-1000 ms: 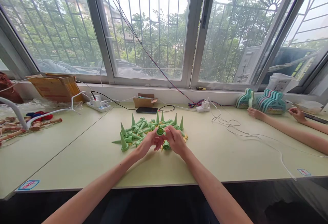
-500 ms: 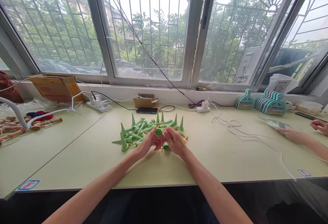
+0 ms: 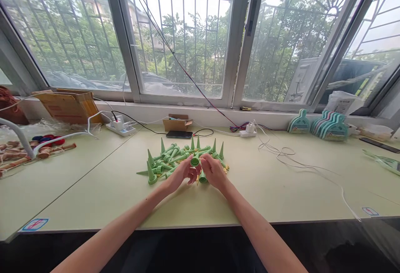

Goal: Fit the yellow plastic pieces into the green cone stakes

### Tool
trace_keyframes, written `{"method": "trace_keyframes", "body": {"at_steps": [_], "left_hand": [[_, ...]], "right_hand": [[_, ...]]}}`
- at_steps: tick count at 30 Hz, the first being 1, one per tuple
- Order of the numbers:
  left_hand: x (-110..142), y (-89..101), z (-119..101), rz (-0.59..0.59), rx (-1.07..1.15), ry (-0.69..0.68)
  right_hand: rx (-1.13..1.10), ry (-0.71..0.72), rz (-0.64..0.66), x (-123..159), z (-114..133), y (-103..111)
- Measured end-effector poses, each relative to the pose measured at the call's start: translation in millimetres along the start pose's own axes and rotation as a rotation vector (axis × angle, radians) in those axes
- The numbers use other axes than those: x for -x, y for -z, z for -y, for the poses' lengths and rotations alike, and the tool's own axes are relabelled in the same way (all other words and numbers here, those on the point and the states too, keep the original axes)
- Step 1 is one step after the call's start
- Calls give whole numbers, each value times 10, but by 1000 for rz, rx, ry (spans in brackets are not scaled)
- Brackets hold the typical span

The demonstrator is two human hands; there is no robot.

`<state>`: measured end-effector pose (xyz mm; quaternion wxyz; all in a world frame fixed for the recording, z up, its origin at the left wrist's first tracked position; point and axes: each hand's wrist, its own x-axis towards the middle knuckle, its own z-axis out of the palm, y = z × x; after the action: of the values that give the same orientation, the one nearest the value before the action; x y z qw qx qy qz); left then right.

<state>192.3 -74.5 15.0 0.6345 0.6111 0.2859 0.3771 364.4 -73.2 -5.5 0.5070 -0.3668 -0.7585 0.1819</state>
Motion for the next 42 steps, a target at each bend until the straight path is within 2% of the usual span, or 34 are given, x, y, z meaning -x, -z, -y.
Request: {"method": "trace_keyframes", "body": {"at_steps": [14,33,42], "left_hand": [[-9,2,6,13,-21,-17],[21,-10,-37,-45,-169,-39],[-14,35,63,-49,-252,-64]], "right_hand": [[19,-29,12,-4,-5,-9],[-5,-79,0,-13,7,-9],[-27,-89,13,-22,22,-2]]}}
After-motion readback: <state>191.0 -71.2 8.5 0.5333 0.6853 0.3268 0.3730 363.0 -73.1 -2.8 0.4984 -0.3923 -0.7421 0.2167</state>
